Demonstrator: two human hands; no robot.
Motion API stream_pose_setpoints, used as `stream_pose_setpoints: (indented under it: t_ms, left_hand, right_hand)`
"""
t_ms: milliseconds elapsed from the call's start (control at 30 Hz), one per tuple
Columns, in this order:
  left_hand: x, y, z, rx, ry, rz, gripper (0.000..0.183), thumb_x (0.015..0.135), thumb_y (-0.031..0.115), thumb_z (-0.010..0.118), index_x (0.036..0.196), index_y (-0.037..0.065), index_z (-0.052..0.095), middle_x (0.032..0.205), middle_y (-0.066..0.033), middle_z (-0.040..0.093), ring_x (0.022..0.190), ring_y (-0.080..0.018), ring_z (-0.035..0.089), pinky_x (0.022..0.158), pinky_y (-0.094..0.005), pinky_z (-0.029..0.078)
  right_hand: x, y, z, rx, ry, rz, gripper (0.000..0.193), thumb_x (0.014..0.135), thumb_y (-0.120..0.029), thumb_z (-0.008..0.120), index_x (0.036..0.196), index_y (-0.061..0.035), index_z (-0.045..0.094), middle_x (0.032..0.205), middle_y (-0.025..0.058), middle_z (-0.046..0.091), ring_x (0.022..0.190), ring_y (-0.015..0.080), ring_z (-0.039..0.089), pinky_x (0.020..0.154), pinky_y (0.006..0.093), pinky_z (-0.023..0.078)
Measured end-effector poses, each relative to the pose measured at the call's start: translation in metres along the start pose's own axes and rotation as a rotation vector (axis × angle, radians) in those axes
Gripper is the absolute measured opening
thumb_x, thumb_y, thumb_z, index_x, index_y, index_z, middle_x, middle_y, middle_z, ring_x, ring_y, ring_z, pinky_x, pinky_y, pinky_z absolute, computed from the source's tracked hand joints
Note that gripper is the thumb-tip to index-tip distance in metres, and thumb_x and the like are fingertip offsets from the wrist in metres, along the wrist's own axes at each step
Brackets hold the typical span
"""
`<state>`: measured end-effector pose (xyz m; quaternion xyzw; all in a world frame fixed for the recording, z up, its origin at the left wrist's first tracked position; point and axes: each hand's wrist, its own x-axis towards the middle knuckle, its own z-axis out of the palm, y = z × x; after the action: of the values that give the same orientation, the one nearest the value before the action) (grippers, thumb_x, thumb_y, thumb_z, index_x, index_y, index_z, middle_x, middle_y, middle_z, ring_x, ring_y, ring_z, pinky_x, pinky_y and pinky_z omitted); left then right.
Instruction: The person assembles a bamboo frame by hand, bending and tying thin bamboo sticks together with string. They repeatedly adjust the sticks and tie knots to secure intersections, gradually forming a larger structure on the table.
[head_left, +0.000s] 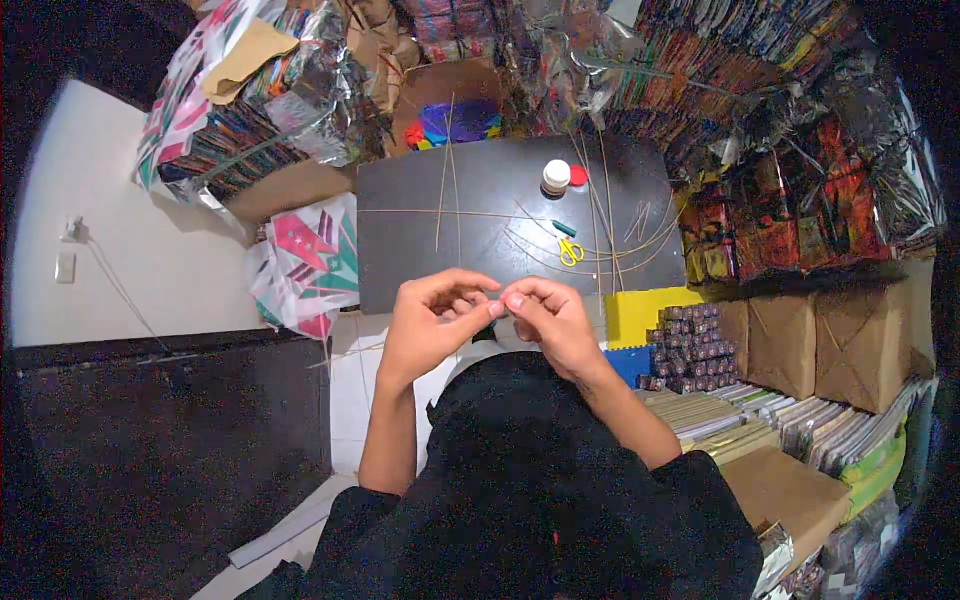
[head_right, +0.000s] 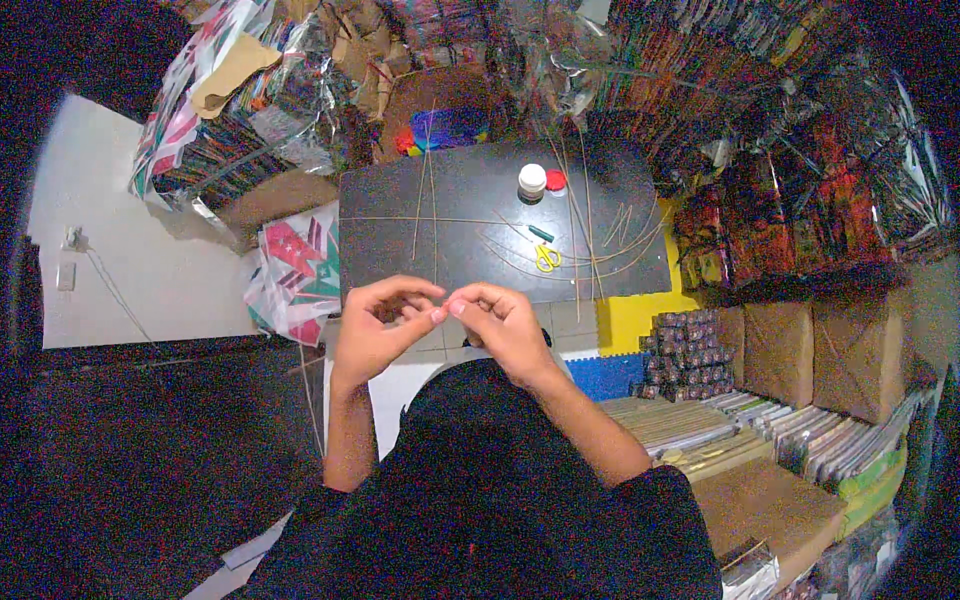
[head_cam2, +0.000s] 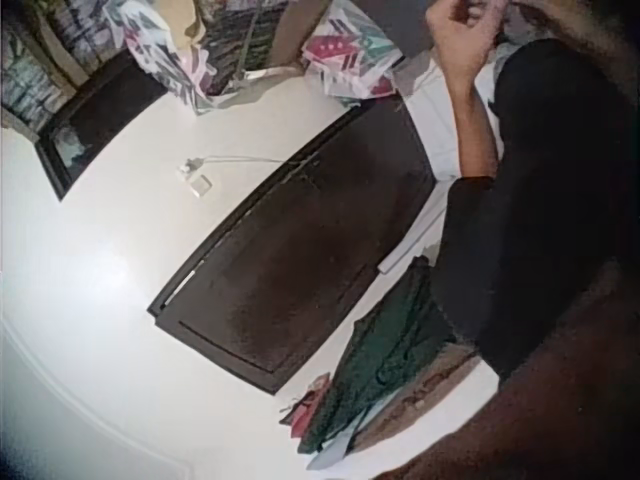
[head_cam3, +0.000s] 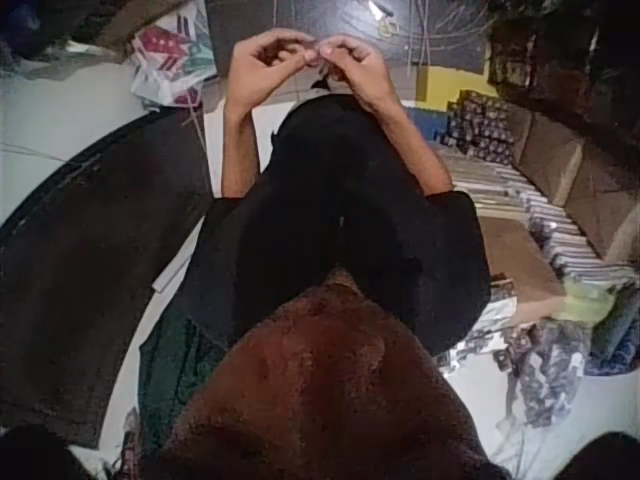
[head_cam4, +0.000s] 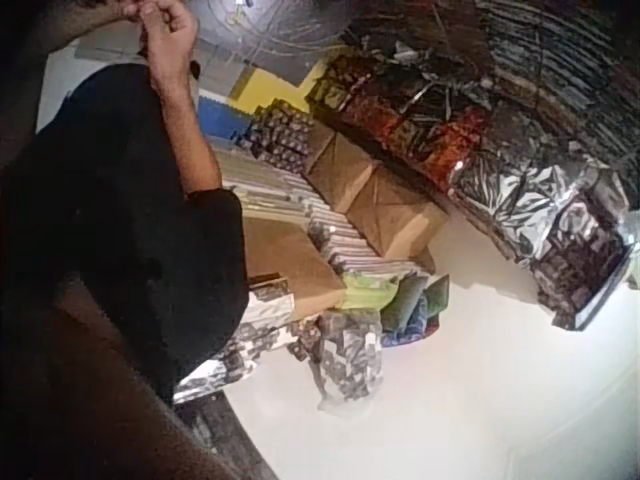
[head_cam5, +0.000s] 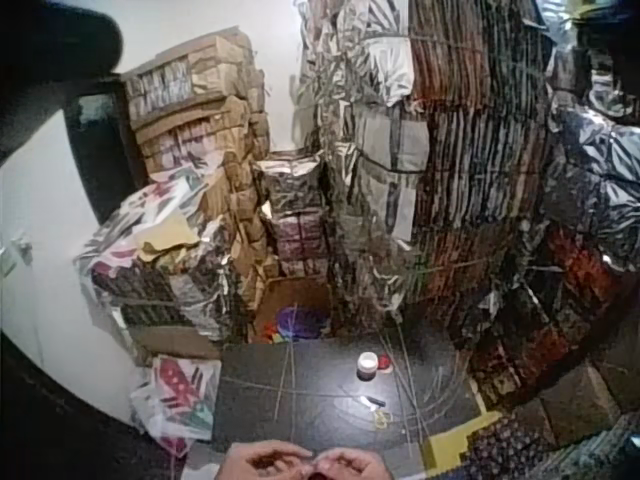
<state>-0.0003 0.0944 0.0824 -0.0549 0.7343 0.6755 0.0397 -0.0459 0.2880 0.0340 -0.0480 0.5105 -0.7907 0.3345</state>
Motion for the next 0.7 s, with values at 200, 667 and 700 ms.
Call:
stream_pose_setpoints:
  t_ms: [200, 667, 700]
  left_hand:
    - [-0.0012, 0.0020, 0.0023, 0.049, -0.020, 0.028, 0.021, 0.086, 0.008, 0.083, 0.105, 0.002, 0.077, 0.093, -0.0032, 0.076, 0.083, -0.0076, 0.067, 0.074, -0.0245, 0.052]
    - [0.0003, 0.0027, -0.0036, 0.180, -0.071, 0.115, 0.018, 0.083, 0.007, 0.083, 0.100, 0.001, 0.080, 0.096, -0.0114, 0.078, 0.088, -0.0175, 0.072, 0.079, -0.0308, 0.055]
    - [0.0004, 0.0020, -0.0046, 0.180, -0.077, 0.118, 0.018, 0.083, 0.007, 0.083, 0.100, 0.001, 0.080, 0.096, -0.0115, 0.078, 0.088, -0.0173, 0.072, 0.079, -0.0308, 0.055]
  right_hand:
    - [0.0013, 0.0087, -0.0065, 0.013, -0.040, -0.005, 0.012, 0.101, -0.019, 0.066, 0.099, -0.0082, 0.069, 0.078, -0.0067, 0.060, 0.062, 0.0019, 0.047, 0.055, 0.0214, 0.037]
    - [0.0009, 0.0071, -0.0079, -0.070, -0.088, -0.014, 0.014, 0.100, -0.023, 0.067, 0.094, -0.0103, 0.066, 0.077, -0.0085, 0.056, 0.066, 0.0018, 0.047, 0.058, 0.0209, 0.038]
    - [0.0008, 0.0066, -0.0077, -0.068, -0.088, -0.009, 0.014, 0.100, -0.023, 0.067, 0.094, -0.0105, 0.066, 0.077, -0.0085, 0.056, 0.066, 0.0018, 0.047, 0.058, 0.0209, 0.038]
